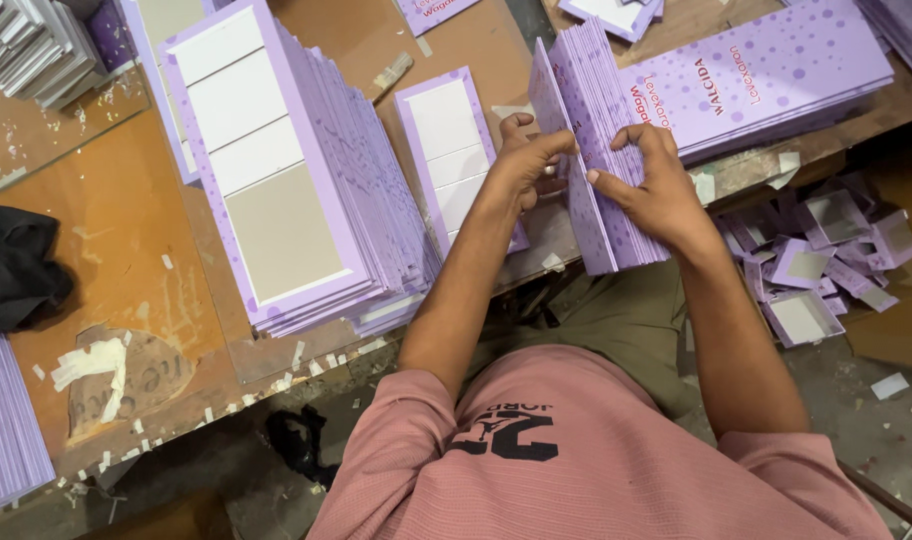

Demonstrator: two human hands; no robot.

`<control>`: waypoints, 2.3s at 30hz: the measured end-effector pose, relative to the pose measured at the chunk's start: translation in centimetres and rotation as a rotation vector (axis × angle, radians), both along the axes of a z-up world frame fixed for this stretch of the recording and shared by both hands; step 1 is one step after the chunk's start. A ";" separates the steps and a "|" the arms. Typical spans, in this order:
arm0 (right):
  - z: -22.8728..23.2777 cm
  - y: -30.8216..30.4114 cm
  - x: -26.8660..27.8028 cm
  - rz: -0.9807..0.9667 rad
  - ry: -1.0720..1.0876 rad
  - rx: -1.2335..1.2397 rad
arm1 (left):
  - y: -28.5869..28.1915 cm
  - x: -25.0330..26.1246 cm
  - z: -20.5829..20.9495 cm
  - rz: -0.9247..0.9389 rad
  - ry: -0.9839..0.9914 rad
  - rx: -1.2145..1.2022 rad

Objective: The person sits at a table and repeatedly picks up purple rectangular paper sheets, aligns them, and places them into a growing stack. The person occasionally adjusts the stack to keep it even.

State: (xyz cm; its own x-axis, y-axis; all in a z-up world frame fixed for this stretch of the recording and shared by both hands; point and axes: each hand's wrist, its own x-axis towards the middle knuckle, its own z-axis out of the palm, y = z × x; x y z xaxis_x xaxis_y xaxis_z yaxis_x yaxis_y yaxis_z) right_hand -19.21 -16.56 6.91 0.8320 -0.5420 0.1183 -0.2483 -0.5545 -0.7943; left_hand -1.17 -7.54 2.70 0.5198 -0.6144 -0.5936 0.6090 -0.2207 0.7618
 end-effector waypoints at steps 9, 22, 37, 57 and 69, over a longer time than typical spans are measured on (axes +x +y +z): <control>1.4 0.5 0.6 -0.117 0.170 0.018 | -0.1 0.6 0.6 -0.065 0.020 0.026; 2.8 2.1 1.5 -0.175 0.255 -0.153 | -0.2 -1.5 1.8 0.056 -0.394 -0.038; 3.1 2.7 1.6 -0.187 0.281 -0.160 | 2.6 -3.5 2.0 -0.042 -0.219 -0.053; 3.0 1.4 0.7 -0.144 0.135 -0.188 | 12.0 -13.3 0.6 -0.082 -0.272 0.038; 2.9 1.2 0.9 -0.150 0.179 -0.171 | 16.7 -9.6 13.4 0.683 -1.580 0.025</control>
